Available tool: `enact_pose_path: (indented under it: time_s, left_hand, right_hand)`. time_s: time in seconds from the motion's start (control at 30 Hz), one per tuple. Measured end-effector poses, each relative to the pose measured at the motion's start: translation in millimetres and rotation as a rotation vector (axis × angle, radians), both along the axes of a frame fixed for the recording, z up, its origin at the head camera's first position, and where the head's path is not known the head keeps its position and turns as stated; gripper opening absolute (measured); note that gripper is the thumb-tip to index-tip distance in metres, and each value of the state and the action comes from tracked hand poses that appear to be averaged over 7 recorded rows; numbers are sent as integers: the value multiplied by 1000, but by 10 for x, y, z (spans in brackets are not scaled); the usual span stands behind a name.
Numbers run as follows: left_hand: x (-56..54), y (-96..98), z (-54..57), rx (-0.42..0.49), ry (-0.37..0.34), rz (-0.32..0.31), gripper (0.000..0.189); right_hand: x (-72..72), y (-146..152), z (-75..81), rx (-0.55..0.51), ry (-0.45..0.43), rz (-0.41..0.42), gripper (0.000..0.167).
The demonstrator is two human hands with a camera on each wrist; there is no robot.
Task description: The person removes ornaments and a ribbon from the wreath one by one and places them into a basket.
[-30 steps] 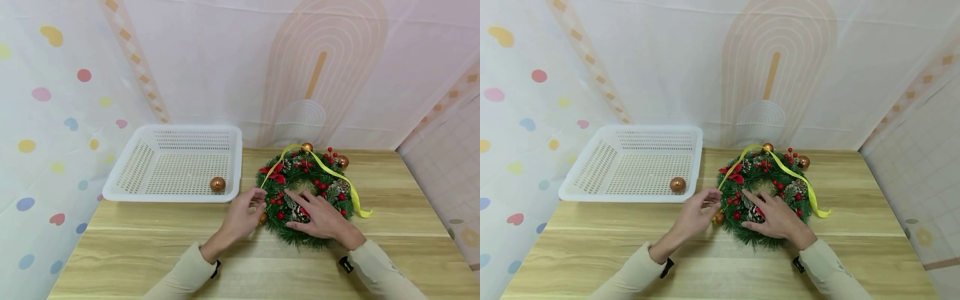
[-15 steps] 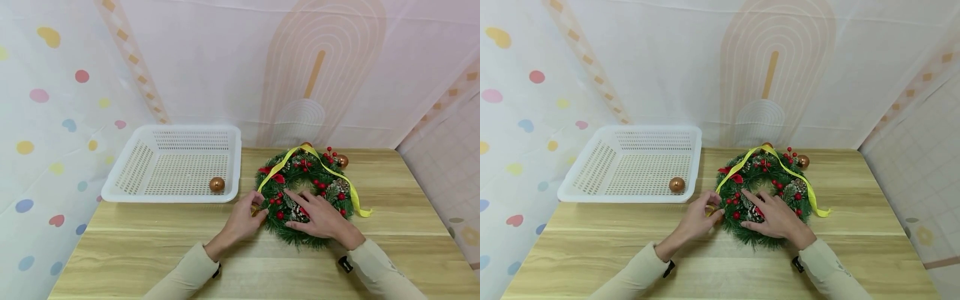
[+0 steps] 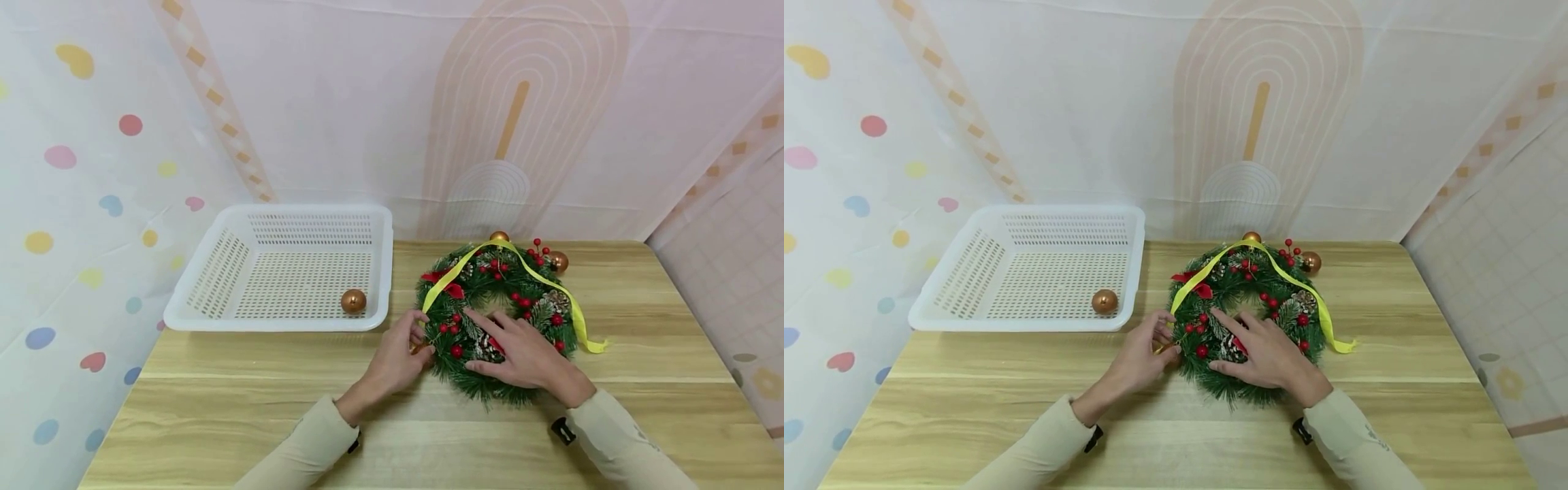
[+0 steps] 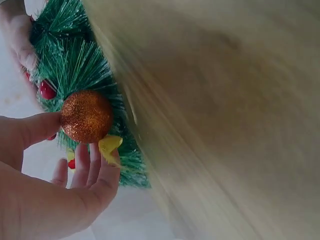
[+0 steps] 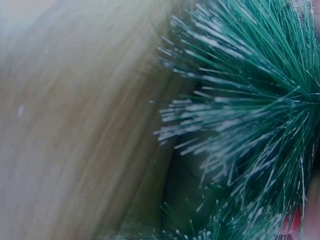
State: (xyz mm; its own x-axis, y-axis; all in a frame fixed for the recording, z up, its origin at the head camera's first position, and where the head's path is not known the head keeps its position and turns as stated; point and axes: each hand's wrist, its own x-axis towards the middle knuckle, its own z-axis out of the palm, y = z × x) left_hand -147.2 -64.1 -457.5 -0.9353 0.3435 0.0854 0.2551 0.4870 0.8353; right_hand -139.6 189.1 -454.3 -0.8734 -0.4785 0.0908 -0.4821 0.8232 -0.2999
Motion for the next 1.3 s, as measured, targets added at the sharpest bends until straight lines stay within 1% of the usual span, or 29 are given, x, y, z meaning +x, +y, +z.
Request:
enact_pose_path:
  time_s: [0.1,0.2,0.37,0.5,0.6,0.83,0.93,1.13,1.3]
  left_hand:
    - [-13,-8,1,5,-17,-10,45]
    - [-25,-13,-5,-9,-32,-30,48]
    - [-27,-15,-5,-9,-26,-44,46]
    - [-24,-16,4,-4,-11,-30,42]
    - [-25,-19,23,6,-17,-13,42]
    - [-41,-16,133,48,-52,8,39]
    - [-53,-12,160,63,-61,17,37]
    - [-87,5,151,83,-74,12,35]
    - [-118,15,125,96,-110,11,34]
  right_hand:
    - [3,-1,6,-7,0,-1,86]
    - [7,-3,10,-3,-11,-8,86]
    - [4,-7,5,2,-17,-12,85]
    - [5,-6,-2,-3,-15,-9,85]
    - [7,-1,-3,-2,-20,-11,85]
    - [5,0,14,-4,-33,-12,85]
    - [6,0,17,-2,-37,-15,85]
    - [2,2,7,11,-30,-17,84]
    - [4,3,19,2,-29,-16,84]
